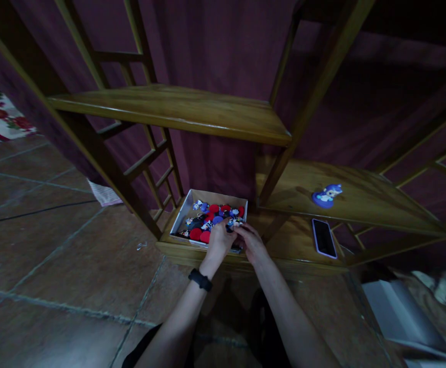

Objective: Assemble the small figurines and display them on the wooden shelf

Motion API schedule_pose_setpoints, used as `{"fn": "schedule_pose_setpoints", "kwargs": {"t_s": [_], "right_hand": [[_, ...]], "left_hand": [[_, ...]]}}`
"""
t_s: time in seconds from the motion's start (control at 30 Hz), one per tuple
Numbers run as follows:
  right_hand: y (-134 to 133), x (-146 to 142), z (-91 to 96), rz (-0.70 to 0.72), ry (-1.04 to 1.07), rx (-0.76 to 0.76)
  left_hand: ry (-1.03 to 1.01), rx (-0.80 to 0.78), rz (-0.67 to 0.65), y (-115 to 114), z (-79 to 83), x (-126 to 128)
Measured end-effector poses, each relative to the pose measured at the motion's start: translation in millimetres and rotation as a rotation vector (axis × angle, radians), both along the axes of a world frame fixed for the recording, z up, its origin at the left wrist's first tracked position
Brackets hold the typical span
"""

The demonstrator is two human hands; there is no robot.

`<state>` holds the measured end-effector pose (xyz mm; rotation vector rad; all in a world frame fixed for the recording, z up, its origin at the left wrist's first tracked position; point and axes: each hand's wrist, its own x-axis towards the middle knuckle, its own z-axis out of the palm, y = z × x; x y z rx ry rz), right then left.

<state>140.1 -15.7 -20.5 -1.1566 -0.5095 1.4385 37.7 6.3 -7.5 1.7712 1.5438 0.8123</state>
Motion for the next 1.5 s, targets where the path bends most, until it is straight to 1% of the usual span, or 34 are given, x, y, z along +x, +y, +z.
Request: {"fn": "schedule_pose_setpoints", "kwargs": {"t_s": [0.13, 0.3, 0.47, 0.63, 0.8, 0.97, 1.1, 1.27, 1.33, 1.4, 1.5], "right_hand": [[0.3, 0.4, 0.6, 0.006, 0.010, -0.001], [-0.8, 0.0, 2.9, 0.031, 0.022, 0.023], [-1.4, -0.5, 3.8, 0.056, 0.030, 0.030], [-0.3, -1.2, 3.3, 0.019, 0.063, 0.024], [-0.8, -2.1, 3.9, -0.007, 0.046, 0.010], [-1.0, -1.7, 0.9, -0.005, 0.007, 0.028], [-0.3, -0.7, -1.6, -0.010, 0.010, 0.027], [-0.3, 0.0, 0.5, 0.003, 0.016, 0.028], [0.0, 0.2, 0.7, -0.006, 0.012, 0.022], [0.6, 0.5, -0.2, -0.015, 0.015, 0.024], [1.5, 0.9, -1.7, -0.018, 0.035, 0.043]], "left_hand": [[-0.005, -0.015, -0.010, 1.0, -1.8, 0.0], [-0.023, 0.013, -0.014, 2.4, -6.6, -0.9], [0.008, 0.006, 0.016, 1.9, -4.7, -1.4], [0.050, 0.003, 0.018, 1.6, -2.5, -1.6], [0.031, 0.007, -0.006, 1.6, -4.2, -1.1], [-0.002, 0.011, -0.028, 0.3, -3.4, -1.4], [-0.013, 0.017, -0.019, 0.2, -4.0, -1.2], [-0.027, -0.012, -0.007, 1.4, -6.2, -0.9], [-0.064, -0.013, -0.012, 2.3, -6.8, -1.5], [-0.143, -0.011, -0.038, 3.1, -6.9, -2.4], [-0.356, -0.065, -0.109, 3.4, -5.5, -4.0]]}}
